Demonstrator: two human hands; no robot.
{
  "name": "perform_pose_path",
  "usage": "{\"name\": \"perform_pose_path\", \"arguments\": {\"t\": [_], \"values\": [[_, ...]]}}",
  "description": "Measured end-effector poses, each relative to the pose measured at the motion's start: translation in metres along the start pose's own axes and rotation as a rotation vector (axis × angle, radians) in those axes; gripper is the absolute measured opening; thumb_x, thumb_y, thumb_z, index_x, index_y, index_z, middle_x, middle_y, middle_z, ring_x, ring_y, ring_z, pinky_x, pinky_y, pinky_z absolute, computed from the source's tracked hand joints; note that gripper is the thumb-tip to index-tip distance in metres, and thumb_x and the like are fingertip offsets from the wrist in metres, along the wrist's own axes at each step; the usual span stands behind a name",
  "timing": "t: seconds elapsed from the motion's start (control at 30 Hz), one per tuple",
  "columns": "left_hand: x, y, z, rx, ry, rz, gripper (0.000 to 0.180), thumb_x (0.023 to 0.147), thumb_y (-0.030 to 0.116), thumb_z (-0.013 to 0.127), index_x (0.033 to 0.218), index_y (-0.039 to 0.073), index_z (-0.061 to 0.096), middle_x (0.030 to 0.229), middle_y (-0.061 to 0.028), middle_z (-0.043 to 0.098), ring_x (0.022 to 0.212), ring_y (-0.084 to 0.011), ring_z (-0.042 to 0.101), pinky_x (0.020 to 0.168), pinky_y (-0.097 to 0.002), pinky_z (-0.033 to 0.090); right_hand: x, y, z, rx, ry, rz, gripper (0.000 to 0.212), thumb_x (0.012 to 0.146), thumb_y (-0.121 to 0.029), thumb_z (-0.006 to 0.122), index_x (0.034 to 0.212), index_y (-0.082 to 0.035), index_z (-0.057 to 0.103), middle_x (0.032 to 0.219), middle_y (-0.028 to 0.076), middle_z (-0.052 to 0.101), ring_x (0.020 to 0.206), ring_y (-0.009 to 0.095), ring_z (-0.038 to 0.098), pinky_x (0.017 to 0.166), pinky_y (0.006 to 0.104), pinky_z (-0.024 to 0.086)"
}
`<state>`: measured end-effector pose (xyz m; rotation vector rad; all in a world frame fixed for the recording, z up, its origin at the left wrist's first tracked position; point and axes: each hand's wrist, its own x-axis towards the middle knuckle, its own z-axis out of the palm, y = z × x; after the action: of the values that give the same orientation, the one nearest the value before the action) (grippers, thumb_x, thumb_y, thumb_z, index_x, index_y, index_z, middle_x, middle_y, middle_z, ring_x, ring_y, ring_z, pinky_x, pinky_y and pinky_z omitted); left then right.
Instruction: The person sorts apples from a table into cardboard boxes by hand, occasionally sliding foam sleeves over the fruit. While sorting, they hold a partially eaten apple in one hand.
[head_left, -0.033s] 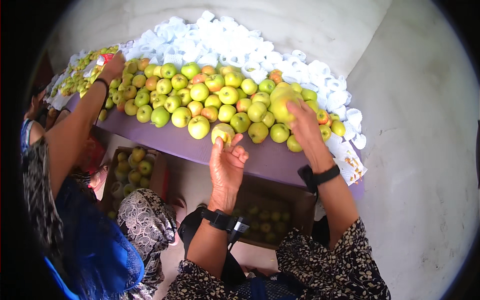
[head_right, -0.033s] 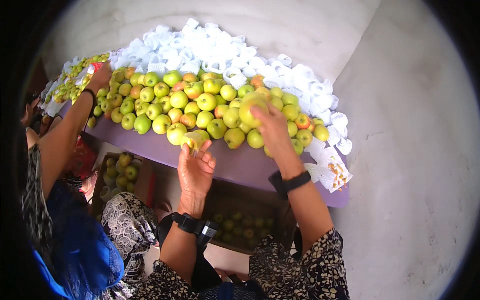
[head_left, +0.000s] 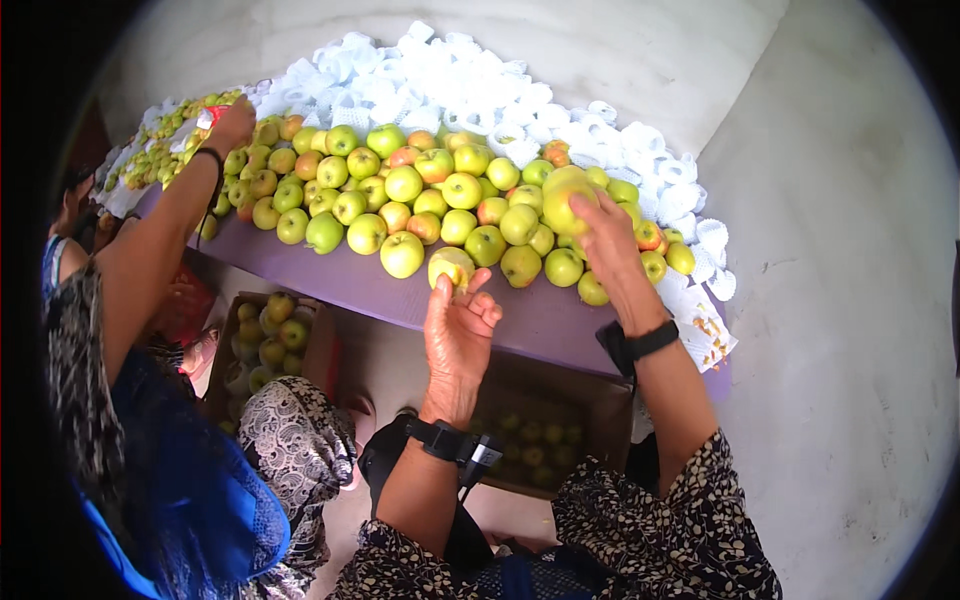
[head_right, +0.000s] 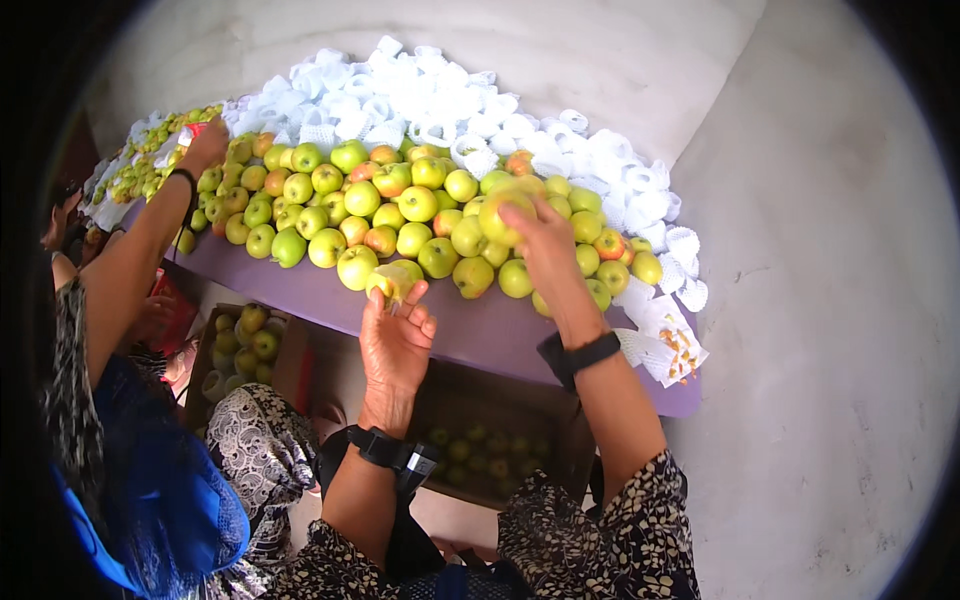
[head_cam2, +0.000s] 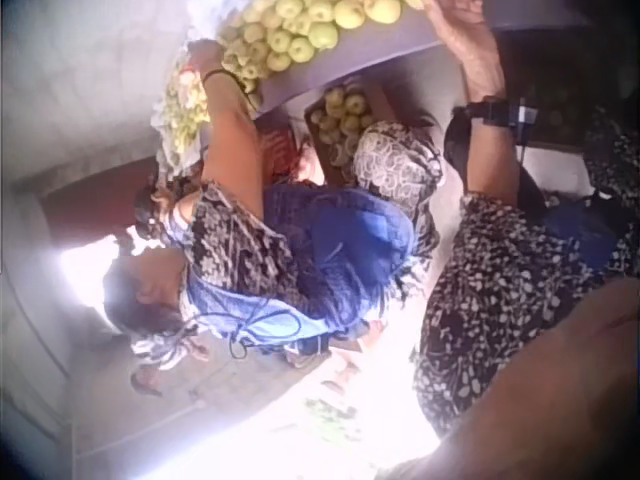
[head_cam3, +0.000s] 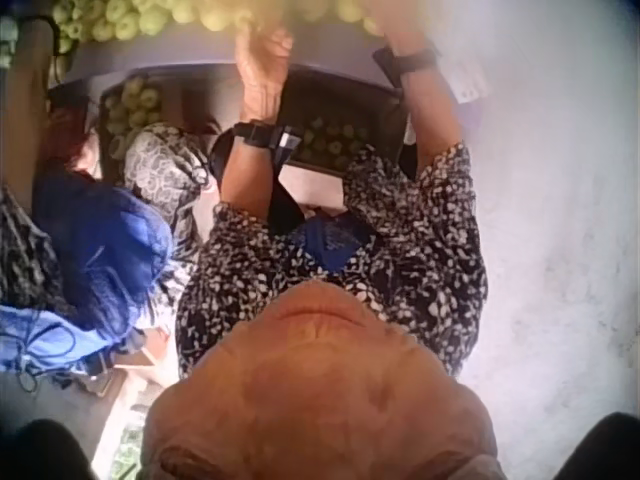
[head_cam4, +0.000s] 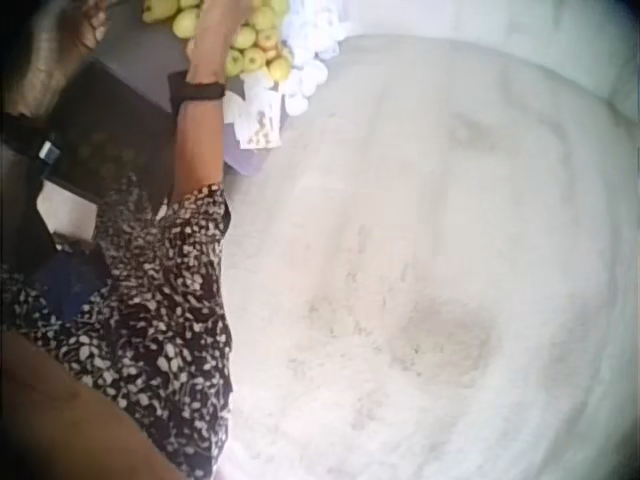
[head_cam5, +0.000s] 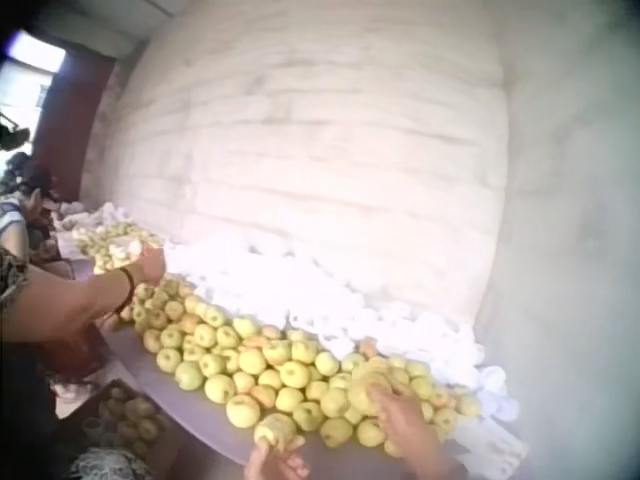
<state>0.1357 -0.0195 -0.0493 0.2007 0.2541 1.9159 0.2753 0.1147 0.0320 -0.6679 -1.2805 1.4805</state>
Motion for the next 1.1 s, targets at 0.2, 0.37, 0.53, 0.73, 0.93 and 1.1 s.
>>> {"name": "perform_pose_path", "arguments": {"t": [0.2, 0.37, 0.53, 0.73, 0.93, 1.1], "values": [[0.003, -0.001, 0.006, 0.01, 0.001, -0.021, 0.036, 0.087, 0.035, 0.061, 0.109, 0.008, 0.051, 0.101, -0.0149, 0.061, 0.068, -0.0151, 0.058, 0.062, -0.0294, 0.048, 0.085, 0.024, 0.015, -0.348, -0.076, -0.119, 0.045, 0.068, -0.027, 0.078, 0.1, 0.002, 0.065, 0.104, 0.007, 0.058, 0.086, 0.014, 0.058, 0.076, 0.0261, 0.047], [0.006, 0.006, -0.001, 0.047, 0.006, -0.048, 0.041, 0.087, 0.037, 0.06, 0.115, 0.01, 0.047, 0.105, -0.0165, 0.058, 0.071, -0.0151, 0.057, 0.062, -0.0287, 0.048, 0.105, 0.046, 0.048, -0.96, -0.01, -0.207, 0.06, 0.06, -0.04, 0.081, 0.102, 0.001, 0.066, 0.134, 0.027, 0.036, 0.128, 0.033, 0.033, 0.104, 0.0383, 0.032], [0.008, 0.009, 0.004, 0.047, 0.001, -0.034, 0.041, 0.086, 0.035, 0.062, 0.115, 0.009, 0.048, 0.105, -0.0164, 0.058, 0.071, -0.0141, 0.057, 0.063, -0.0276, 0.049, 0.126, 0.076, 0.039, -1.132, -0.252, -0.278, 0.037, 0.065, -0.035, 0.075, 0.087, -0.006, 0.069, 0.127, 0.026, 0.045, 0.12, 0.038, 0.043, 0.104, 0.0398, 0.032], [0.011, 0.013, -0.006, 0.05, -0.006, -0.081, 0.04, 0.086, 0.033, 0.062, 0.114, 0.008, 0.049, 0.105, -0.0165, 0.058, 0.07, -0.0142, 0.057, 0.063, -0.0272, 0.05, 0.116, 0.087, 0.052, -1.321, -0.275, -0.261, 0.038, 0.077, -0.039, 0.065, 0.096, -0.007, 0.067, 0.129, 0.027, 0.043, 0.122, 0.039, 0.041, 0.104, 0.0425, 0.031], [0.012, 0.01, -0.008, 0.097, 0.025, -0.103, 0.042, 0.086, 0.032, 0.063, 0.116, 0.008, 0.048, 0.107, -0.0172, 0.058, 0.072, -0.0155, 0.058, 0.063, -0.0286, 0.05, 0.105, 0.074, 0.053, -1.28, -0.186, -0.433, 0.043, 0.08, -0.038, 0.065, 0.105, -0.004, 0.061, 0.13, 0.027, 0.043, 0.121, 0.039, 0.041, 0.103, 0.0421, 0.032], [0.008, 0.019, 0.006, -0.088, -0.323, -0.184, 0.051, 0.084, 0.034, 0.062, 0.121, 0.002, 0.046, 0.108, -0.0158, 0.057, 0.082, -0.0212, 0.06, 0.065, -0.0331, 0.05, 0.047, 0.019, 0.026, -1.307, -0.128, -0.681, 0.033, 0.082, -0.027, 0.064, 0.103, -0.002, 0.06, 0.123, 0.022, 0.051, 0.114, 0.038, 0.048, 0.096, 0.0408, 0.038]]}}
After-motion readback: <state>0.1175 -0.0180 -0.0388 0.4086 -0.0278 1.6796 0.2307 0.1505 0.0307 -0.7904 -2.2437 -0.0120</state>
